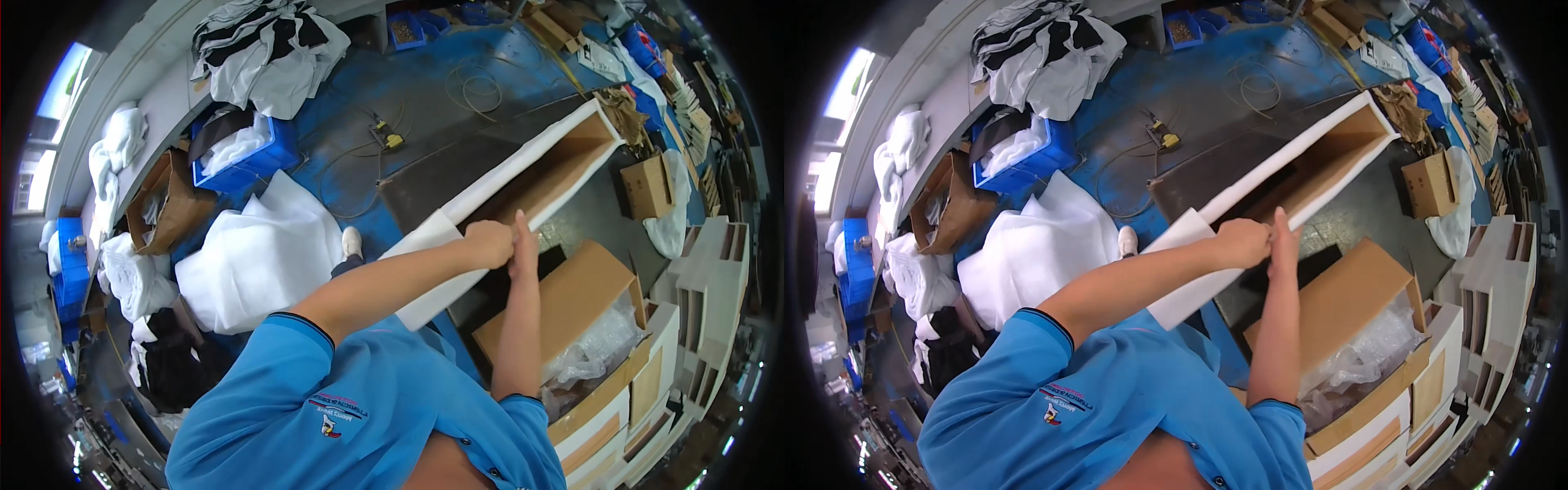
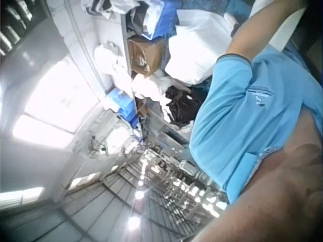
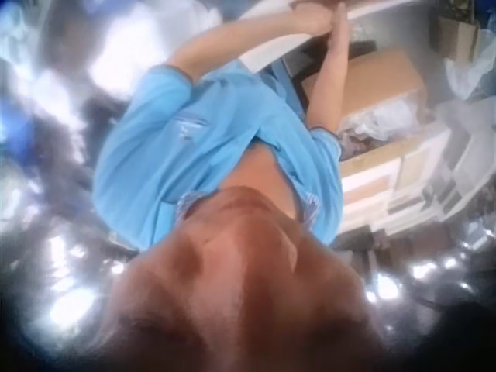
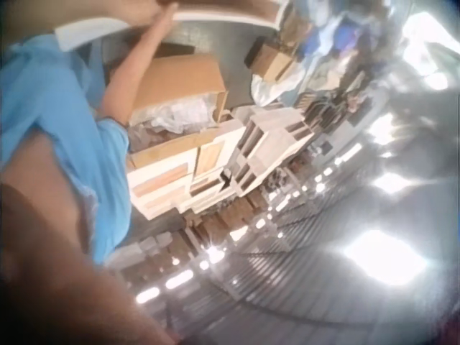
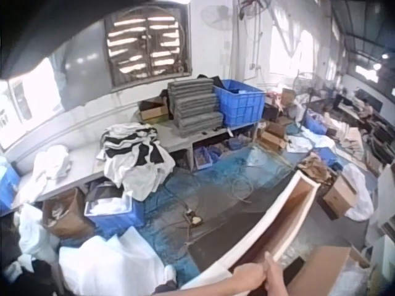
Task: The person attaches metal brackets to a gray upholstered furniture component using a pneumatic drill and screws. After securing the brackets, the person moves the component and handles white foam padding pieces, placing them into a cardboard box.
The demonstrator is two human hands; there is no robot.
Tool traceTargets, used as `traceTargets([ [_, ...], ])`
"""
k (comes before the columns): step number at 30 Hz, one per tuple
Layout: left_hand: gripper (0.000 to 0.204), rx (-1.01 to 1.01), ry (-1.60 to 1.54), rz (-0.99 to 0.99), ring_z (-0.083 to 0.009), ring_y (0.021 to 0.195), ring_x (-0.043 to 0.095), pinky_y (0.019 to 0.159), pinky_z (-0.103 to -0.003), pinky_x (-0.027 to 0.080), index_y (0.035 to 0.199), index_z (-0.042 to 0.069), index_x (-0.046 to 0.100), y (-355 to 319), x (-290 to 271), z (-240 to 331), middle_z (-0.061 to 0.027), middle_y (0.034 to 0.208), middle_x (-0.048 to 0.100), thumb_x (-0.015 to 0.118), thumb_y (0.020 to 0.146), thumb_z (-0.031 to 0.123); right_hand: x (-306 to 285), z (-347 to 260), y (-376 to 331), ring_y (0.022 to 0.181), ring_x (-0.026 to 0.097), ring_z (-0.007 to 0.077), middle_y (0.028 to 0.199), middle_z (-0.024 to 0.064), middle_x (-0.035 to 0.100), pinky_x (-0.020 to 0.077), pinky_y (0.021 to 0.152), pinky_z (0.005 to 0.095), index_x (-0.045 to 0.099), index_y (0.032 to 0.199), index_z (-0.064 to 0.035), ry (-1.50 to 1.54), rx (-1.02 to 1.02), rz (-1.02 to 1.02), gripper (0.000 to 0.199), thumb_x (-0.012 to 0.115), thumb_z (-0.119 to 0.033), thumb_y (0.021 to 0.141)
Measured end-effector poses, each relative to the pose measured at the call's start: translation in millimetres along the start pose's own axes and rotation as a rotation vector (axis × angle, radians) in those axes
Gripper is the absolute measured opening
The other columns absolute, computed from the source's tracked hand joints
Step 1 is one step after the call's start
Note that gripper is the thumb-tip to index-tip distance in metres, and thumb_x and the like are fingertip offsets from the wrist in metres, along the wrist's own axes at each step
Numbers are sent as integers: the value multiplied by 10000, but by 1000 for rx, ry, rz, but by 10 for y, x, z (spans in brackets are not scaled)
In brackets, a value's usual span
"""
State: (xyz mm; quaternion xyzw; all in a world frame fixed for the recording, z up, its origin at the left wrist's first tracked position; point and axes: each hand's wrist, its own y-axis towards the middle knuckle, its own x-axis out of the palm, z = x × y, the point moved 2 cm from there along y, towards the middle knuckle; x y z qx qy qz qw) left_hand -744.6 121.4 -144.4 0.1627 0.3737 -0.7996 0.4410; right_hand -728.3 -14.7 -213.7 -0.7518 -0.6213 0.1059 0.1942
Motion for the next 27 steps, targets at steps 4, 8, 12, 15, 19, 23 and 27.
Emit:
traceTargets([
  [4, 264, 437, -163, 33, -348, 1050, 649, 856, -486, 522, 1116, 75, 654, -363, -518, -103, -150, 1143, 655, 677, 919, 248, -138, -208, -143, 1085, 603, 205, 1229, 113, 625, 489, 934, 352, 509, 1397, 14, -217, 27, 55, 559, 687, -269, 949],
  [8, 157, 648, -401, 4, -318, 891, 658, 753, -453, 513, 1007, 72, 651, -720, -1161, -806, -117, 1013, 674, 634, 970, 224, 48, -372, -464, 1166, 599, 257, 1306, 164, 614, 481, 985, 368, 464, 1427, 56, -390, -70, 307, 597, 661, -282, 977],
  [12, 204, 458, -316, -107, -325, 850, 670, 738, -456, 510, 952, 55, 646, -762, -1493, -1473, -139, 889, 683, 624, 969, 257, 551, -491, -680, 1242, 589, 333, 1371, 234, 591, 462, 1036, 393, 390, 1477, 62, -734, -52, 541, 605, 612, -248, 1007],
  [15, 193, 466, -209, -332, -343, 824, 677, 737, -451, 517, 960, 50, 647, -577, -1713, -1598, -151, 853, 693, 634, 957, 243, 632, -397, -700, 1237, 592, 372, 1367, 272, 579, 465, 1023, 412, 372, 1484, 35, -901, -130, 575, 569, 582, -209, 1015],
  [19, 179, 549, -112, -406, -337, 859, 702, 735, -433, 533, 938, 61, 645, -193, -1953, -1696, -130, 897, 726, 676, 935, 237, 568, -312, -676, 1141, 633, 409, 1276, 275, 625, 492, 958, 445, 399, 1456, 6, -916, -178, 626, 503, 559, -185, 1019],
  [23, 189, 587, 60, -499, -353, 809, 692, 715, -422, 532, 954, 56, 651, 208, -2443, -1726, -144, 831, 714, 669, 949, 244, 673, -365, -683, 1025, 663, 457, 1116, 278, 682, 517, 879, 471, 428, 1437, -23, -911, -132, 709, 455, 543, -165, 1021],
  [27, 193, 470, 276, -414, -337, 773, 690, 703, -389, 531, 1001, 45, 664, 831, -3084, -1741, -153, 825, 711, 668, 959, 234, 733, -324, -708, 935, 673, 468, 1007, 290, 694, 521, 802, 504, 439, 1440, -44, -868, -72, 763, 463, 552, -162, 1007],
])
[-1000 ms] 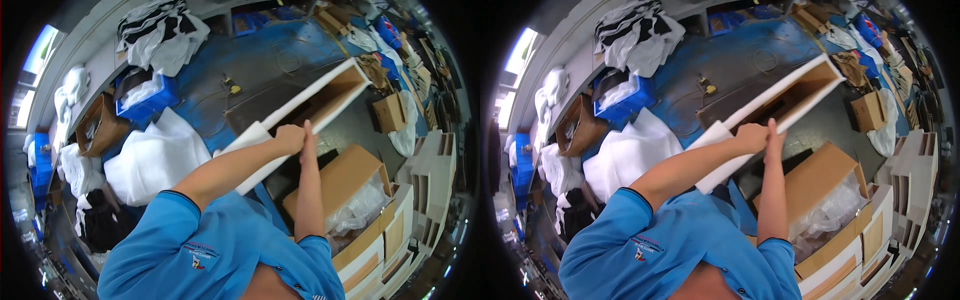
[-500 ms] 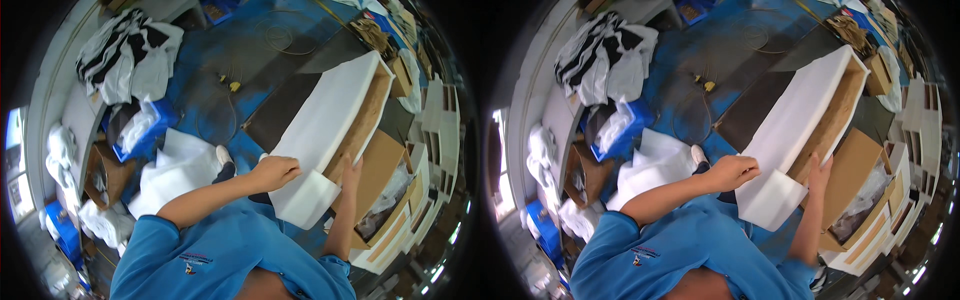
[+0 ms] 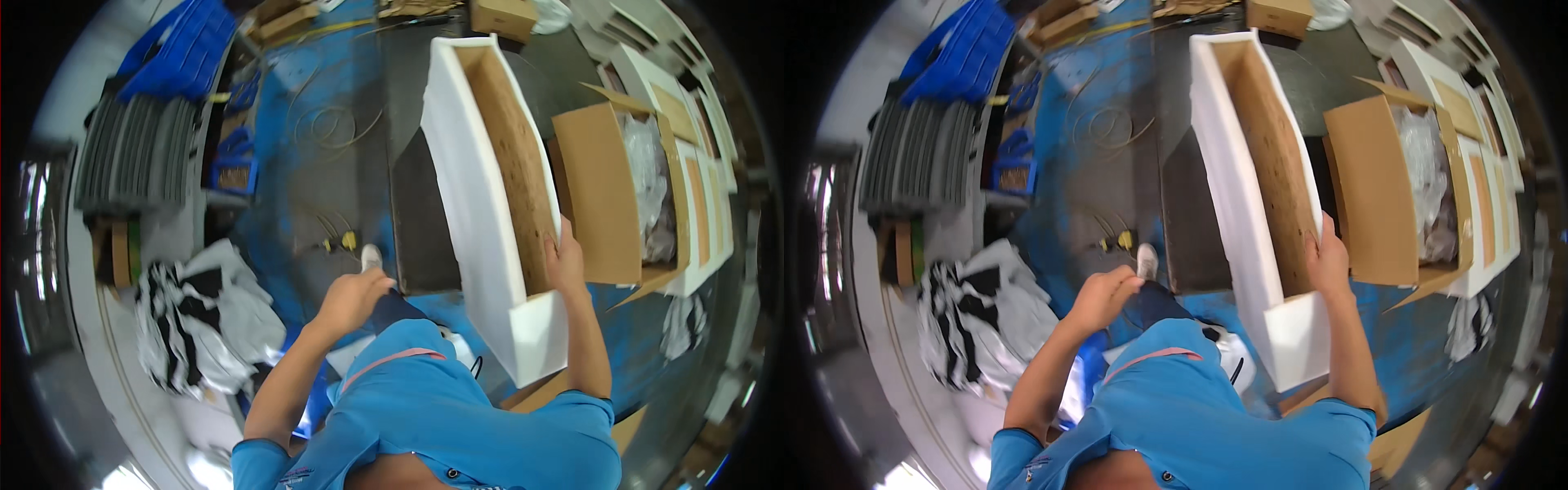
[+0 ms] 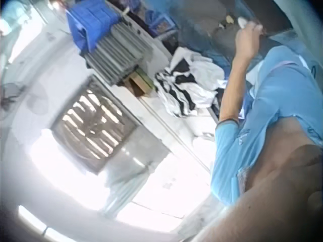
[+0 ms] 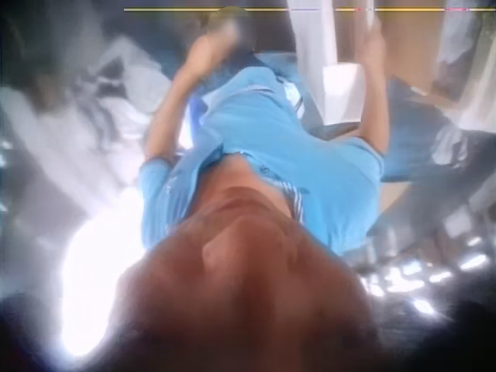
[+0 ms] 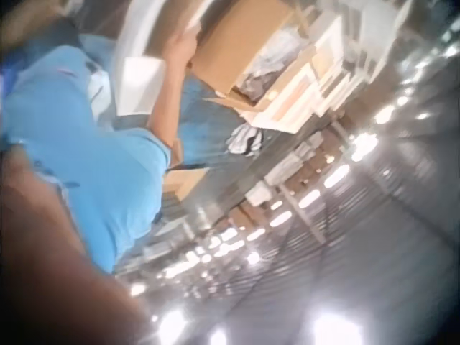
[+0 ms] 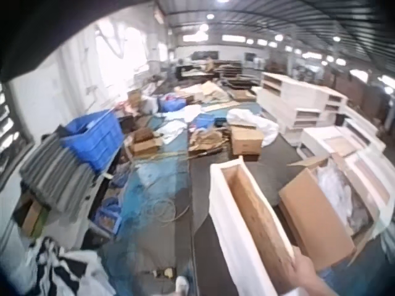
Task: The person attaches metal brackets to a gray upholstered furniture component using a pneumatic drill and screws. After securing the brackets, the person moves the component and handles white foam padding pieces, placing them into a cardboard box.
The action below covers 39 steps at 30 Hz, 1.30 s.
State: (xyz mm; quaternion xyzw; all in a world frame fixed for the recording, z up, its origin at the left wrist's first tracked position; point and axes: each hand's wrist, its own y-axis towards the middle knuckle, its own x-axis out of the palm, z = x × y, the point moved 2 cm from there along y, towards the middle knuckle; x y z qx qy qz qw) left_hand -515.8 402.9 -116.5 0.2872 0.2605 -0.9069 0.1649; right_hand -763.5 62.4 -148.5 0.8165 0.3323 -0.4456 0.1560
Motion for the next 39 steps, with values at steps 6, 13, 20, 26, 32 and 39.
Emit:
traceTargets([
  [6, 205, 198, -27, 7, -207, 744, 662, 721, -347, 529, 1074, -3, 657, 740, -928, -383, -115, 885, 702, 658, 953, 162, -22, 8, -32, 909, 669, 472, 994, 267, 703, 515, 796, 526, 452, 1436, -77, -27, 34, 55, 482, 583, -181, 984],
  [13, 214, 382, 82, -216, -125, 735, 640, 687, -304, 518, 1033, -11, 674, 2106, -1453, 381, -52, 803, 669, 643, 976, 192, -222, -435, -191, 1264, 555, 430, 1382, 243, 580, 457, 1057, 461, 498, 1432, -68, -147, 149, 291, 553, 669, -267, 946],
  [20, 369, 702, 163, 135, -336, 957, 708, 845, -400, 546, 1152, -8, 660, 4075, -1856, 717, -202, 1011, 728, 637, 962, 307, 232, -512, -1984, 1321, 531, 391, 1396, 258, 574, 401, 1122, 436, 556, 1379, 43, -232, 1146, 987, 695, 691, -472, 932],
  [26, 522, 679, 184, -192, -432, 1099, 662, 932, -465, 516, 1218, -44, 593, 5685, -1539, 954, -278, 1121, 693, 621, 978, 418, 672, -395, -2081, 1110, 678, 298, 1166, 208, 718, 483, 985, 392, 677, 1233, 35, 367, 1175, 1224, 784, 743, -626, 819],
  [32, 375, 705, 468, -211, -522, 1036, 637, 890, -553, 493, 1153, -33, 560, 5445, -1165, 1208, -341, 1038, 668, 570, 995, 307, 546, -812, -2145, 1059, 700, 312, 1099, 213, 738, 505, 950, 400, 711, 1172, 34, 152, 1492, 1232, 769, 750, -636, 798],
  [39, 303, 871, 512, -240, -418, 969, 687, 846, -461, 507, 1155, -25, 620, 5863, -1489, 1126, -267, 1001, 701, 613, 963, 209, 1549, -1819, -2015, 1049, 712, 273, 1096, 182, 753, 519, 945, 365, 728, 1164, 2, 277, 1503, 1409, 644, 798, -538, 819],
])
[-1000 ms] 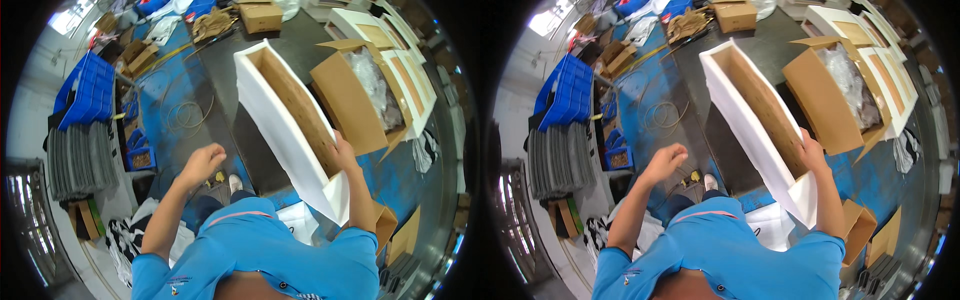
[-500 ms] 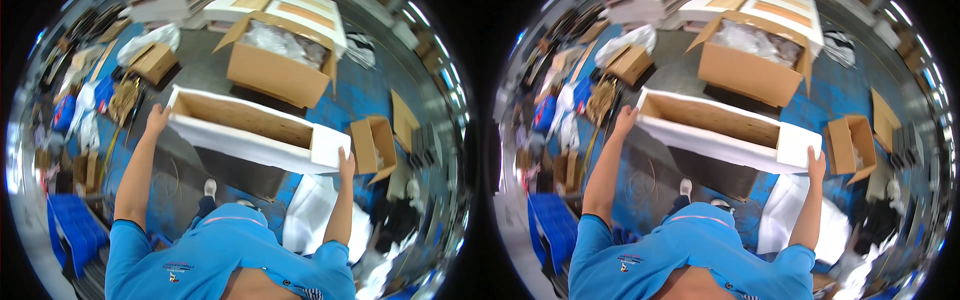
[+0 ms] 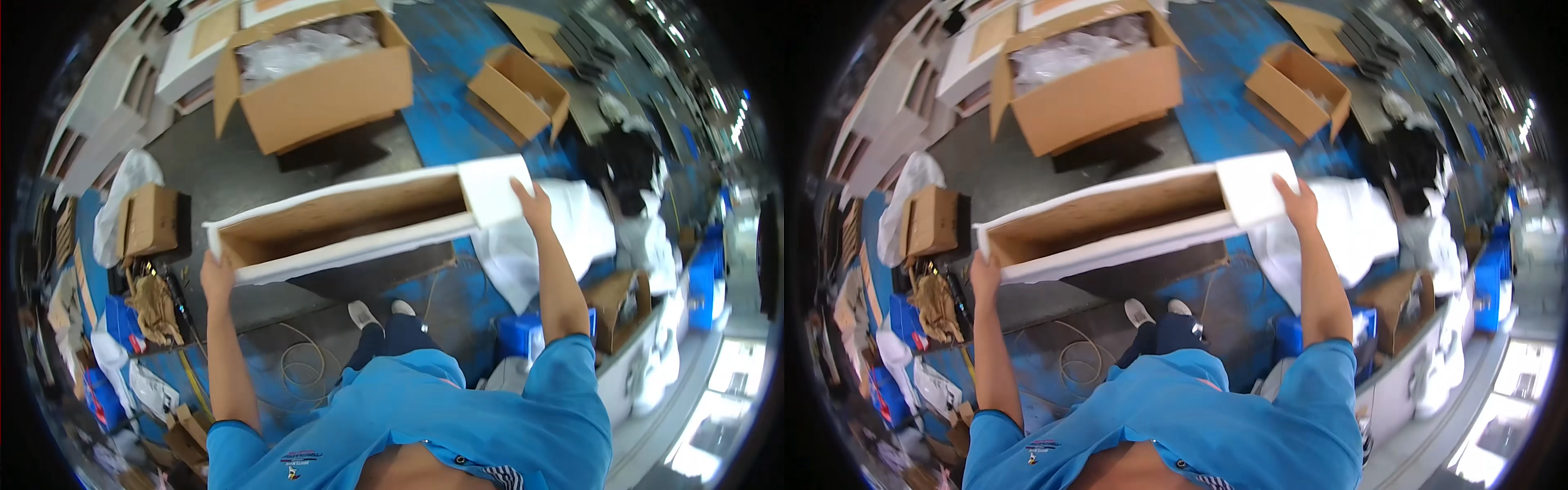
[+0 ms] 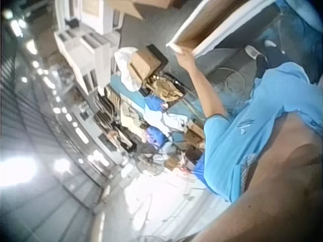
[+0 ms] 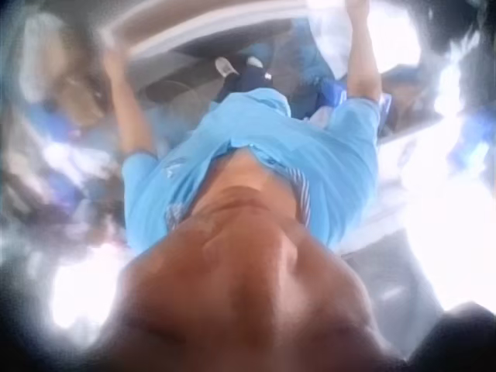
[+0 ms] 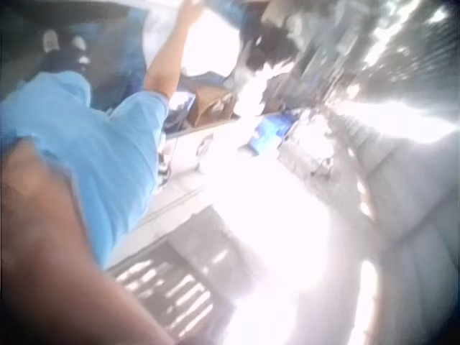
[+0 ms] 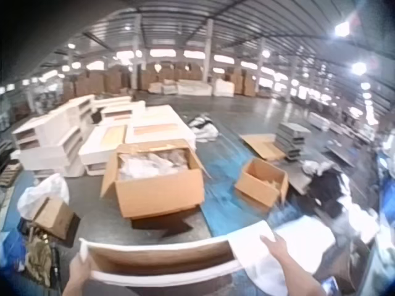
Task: The person attaches metal brackets to a gray upholstered furniture component using a pneumatic drill and screws. After securing the brackets, the person moves the component and handles white foam padding pieces, placing them into a cardboard box.
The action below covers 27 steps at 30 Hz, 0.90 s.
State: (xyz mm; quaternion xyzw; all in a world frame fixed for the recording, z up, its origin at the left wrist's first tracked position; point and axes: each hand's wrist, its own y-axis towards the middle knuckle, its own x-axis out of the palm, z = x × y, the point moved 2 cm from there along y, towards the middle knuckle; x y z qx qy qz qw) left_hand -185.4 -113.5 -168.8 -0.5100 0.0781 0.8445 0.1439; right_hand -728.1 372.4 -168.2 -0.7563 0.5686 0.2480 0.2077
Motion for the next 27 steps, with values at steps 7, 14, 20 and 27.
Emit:
traceTargets([
  [7, 285, 106, -247, -100, -281, 874, 655, 817, -417, 506, 1086, -80, 606, -531, -183, -389, -217, 940, 695, 612, 963, 176, 80, -244, 168, 1185, 662, 342, 1245, 226, 696, 493, 1026, 410, 651, 1311, 12, -122, 120, -54, 989, 748, -756, 695],
  [14, 501, 97, -8, -211, -408, 1158, 624, 997, -438, 454, 1272, -142, 542, -298, -263, -783, -326, 1223, 643, 619, 996, 268, 213, -338, -52, 1085, 704, 297, 1128, 132, 752, 529, 953, 403, 730, 1199, -136, 50, 197, 97, 783, 785, -715, 673],
  [20, 552, 560, -52, 105, -432, 1366, 456, 1144, -499, 361, 1482, -36, 411, -631, -117, 1506, -279, 1474, 477, 601, 994, 140, 167, -301, -108, 1098, 696, 307, 1172, 139, 737, 533, 962, 394, 697, 1251, -110, 174, 217, 108, 820, 824, -657, 653],
  [27, 541, 1171, -92, -542, -449, 1414, 401, 1170, -496, 328, 1454, -24, 453, -1858, 1501, 4715, -277, 1518, 434, 607, 997, 220, 49, 63, 81, 1159, 651, 345, 1209, 183, 702, 507, 983, 379, 671, 1250, -50, 390, 93, -26, 777, 712, -686, 804],
])
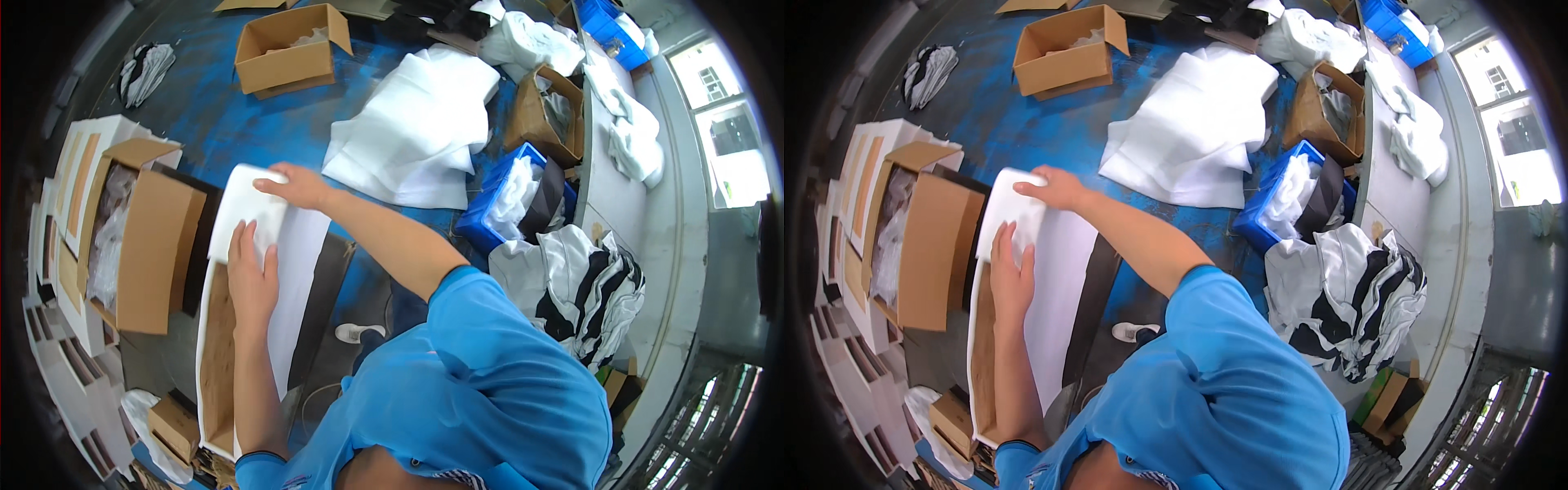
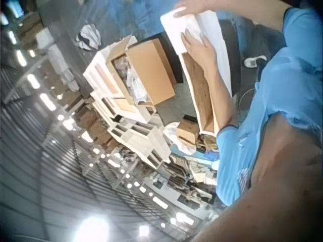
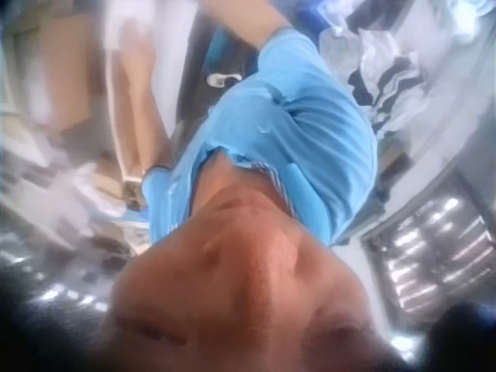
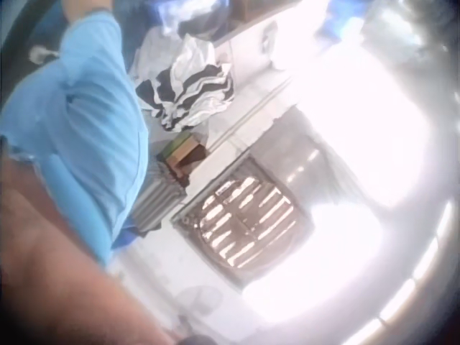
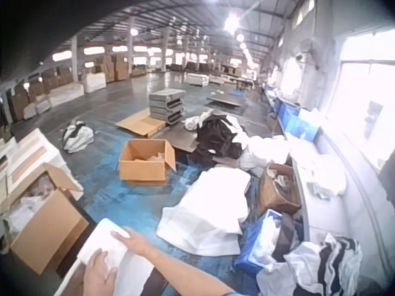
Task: The person attaches metal brackets to a gray upholstered furniture component using a pneumatic drill and screws. After securing the brackets, the person moves the component and handles white foam padding pieces, placing them into a cardboard box.
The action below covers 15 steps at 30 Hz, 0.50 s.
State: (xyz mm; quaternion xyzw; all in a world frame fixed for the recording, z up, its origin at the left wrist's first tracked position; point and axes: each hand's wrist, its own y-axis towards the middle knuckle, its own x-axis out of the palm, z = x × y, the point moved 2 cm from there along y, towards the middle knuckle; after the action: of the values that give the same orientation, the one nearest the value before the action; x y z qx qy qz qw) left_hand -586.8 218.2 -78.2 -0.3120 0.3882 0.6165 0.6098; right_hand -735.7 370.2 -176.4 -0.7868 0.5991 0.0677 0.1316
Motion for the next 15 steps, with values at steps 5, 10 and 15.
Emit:
traceTargets([
  [5, 653, -5, 310, 118, -453, 1477, 290, 1210, -534, 232, 1501, -33, 394, 794, 788, 37, -299, 1576, 333, 622, 985, 296, -795, 1936, 83, 1018, 673, 258, 1073, 146, 727, 518, 894, 379, 695, 1219, -39, 126, 211, 0, 632, 636, -597, 928],
  [10, 699, -149, 603, 74, -430, 1479, 313, 1216, -517, 234, 1528, -47, 364, 576, 804, 140, -266, 1585, 341, 573, 998, 358, -1901, 4766, 164, 873, 690, 222, 1093, 103, 714, 583, 727, 381, 669, 1176, -23, 580, 948, 189, 451, 686, -419, 963],
  [15, 676, -533, 893, -151, -439, 1452, 371, 1228, -463, 305, 1598, 0, 185, 975, 1026, 943, -295, 1605, 294, 467, 1047, 273, -3139, 6872, 592, 723, 655, 246, 1109, 153, 650, 528, 536, 330, 511, 1360, 11, 400, 1035, 731, 780, 743, -550, 869],
])
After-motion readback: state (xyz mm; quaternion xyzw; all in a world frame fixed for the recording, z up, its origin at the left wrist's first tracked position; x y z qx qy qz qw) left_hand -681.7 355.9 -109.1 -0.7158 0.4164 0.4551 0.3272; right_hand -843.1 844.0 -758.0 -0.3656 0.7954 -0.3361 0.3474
